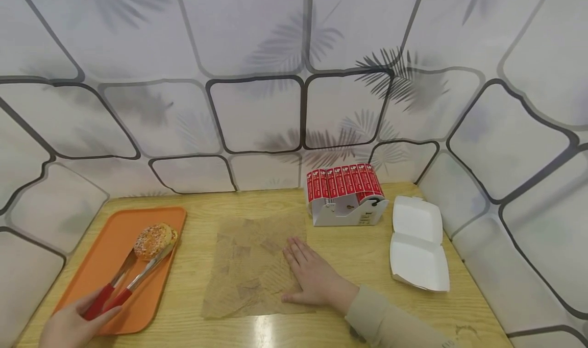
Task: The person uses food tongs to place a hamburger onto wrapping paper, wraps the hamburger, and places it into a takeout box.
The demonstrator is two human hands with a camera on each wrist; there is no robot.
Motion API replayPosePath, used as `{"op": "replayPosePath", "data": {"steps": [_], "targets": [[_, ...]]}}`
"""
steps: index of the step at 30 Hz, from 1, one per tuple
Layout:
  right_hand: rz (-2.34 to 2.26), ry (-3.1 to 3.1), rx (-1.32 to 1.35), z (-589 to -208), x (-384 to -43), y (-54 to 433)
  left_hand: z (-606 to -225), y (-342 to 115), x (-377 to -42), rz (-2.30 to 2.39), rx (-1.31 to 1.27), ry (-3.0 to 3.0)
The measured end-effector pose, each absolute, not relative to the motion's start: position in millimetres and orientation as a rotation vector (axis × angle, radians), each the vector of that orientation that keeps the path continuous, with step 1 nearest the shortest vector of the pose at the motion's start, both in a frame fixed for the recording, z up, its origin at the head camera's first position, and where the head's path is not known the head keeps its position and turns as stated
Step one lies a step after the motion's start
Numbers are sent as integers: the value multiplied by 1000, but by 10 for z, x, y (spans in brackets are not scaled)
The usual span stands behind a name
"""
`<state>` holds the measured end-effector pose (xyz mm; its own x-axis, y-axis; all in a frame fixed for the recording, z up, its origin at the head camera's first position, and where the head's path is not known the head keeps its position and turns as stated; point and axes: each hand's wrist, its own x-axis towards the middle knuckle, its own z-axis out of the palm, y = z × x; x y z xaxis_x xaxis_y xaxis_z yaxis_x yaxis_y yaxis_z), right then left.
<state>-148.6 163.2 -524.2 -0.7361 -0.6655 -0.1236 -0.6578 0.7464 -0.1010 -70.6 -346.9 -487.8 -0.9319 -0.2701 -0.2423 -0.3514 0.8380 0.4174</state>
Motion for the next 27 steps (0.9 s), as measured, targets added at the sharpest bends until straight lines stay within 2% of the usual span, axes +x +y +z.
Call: {"op": "replayPosePath", "data": {"steps": [12, 27], "targets": [[-89, 2803, -1071, -5316, -1502, 1672, -4766, -3342, -704, 707, -489, 2872], [-184, 2792, -1093, -5281, -1489, 1677, -4597, -2741, -731, 786, -287, 2967]]}}
